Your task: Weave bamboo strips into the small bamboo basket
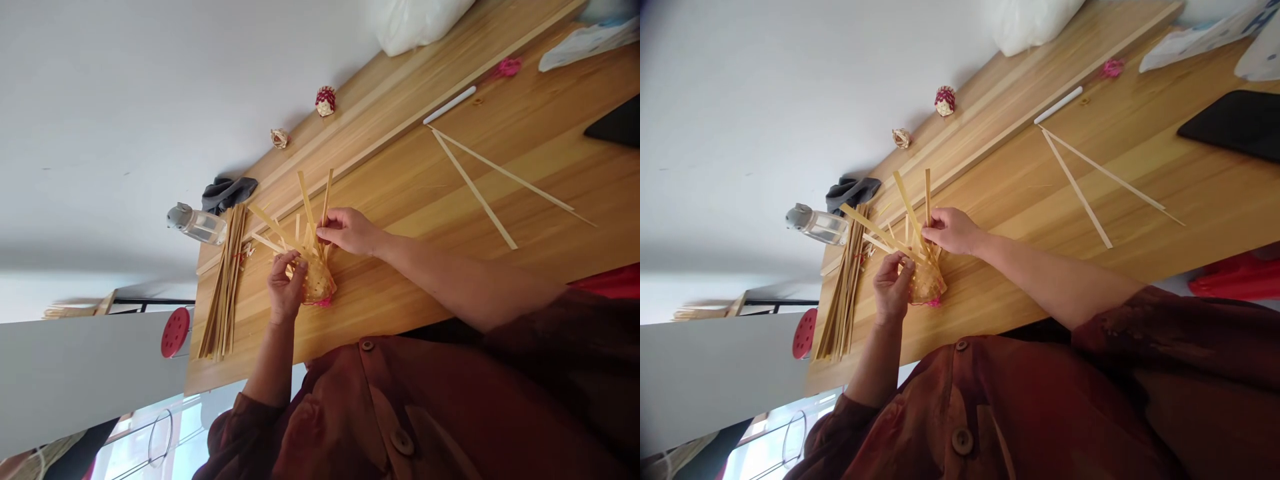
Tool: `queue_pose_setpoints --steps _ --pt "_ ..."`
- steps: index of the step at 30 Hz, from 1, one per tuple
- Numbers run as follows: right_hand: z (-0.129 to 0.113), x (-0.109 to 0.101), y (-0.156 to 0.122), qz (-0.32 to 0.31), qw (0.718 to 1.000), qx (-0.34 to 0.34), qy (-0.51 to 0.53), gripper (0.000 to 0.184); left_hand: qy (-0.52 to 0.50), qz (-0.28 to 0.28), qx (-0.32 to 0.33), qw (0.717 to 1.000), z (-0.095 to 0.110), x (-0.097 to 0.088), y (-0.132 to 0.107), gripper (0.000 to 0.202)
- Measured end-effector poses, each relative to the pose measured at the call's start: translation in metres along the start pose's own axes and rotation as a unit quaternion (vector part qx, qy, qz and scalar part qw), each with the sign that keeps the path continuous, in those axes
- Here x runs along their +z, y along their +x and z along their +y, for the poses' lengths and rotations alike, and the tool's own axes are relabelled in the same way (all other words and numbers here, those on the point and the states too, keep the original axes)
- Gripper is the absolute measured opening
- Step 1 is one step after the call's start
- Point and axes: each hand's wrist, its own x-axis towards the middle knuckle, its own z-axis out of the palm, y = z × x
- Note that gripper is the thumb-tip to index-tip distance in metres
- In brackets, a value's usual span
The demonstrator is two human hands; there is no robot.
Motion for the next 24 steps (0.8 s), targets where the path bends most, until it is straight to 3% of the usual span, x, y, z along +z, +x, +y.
queue_pose_setpoints --steps 6,12,16,20,24 --pt "0.000 0.002 -0.004 0.019 0.995 -0.056 -0.086 0.018 0.053 -0.022 -0.020 0.998 0.016 -0.002 0.000 0.018" --pt "0.003 0.008 -0.006 0.078 0.994 -0.015 -0.079 0.020 0.180 0.020 0.057 0.982 0.024 0.005 -0.002 0.026" --pt "0.004 0.011 -0.008 0.083 0.991 -0.046 -0.090 0.022 0.226 0.008 0.076 0.971 0.022 0.007 0.000 0.029" --pt "0.001 0.010 -0.010 0.042 0.993 -0.058 -0.097 0.011 0.215 -0.017 0.077 0.973 0.023 0.005 0.000 0.028" --pt "-0.006 0.009 -0.012 0.054 0.997 -0.051 -0.026 0.013 0.138 0.037 0.063 0.988 0.019 -0.003 -0.008 0.024"
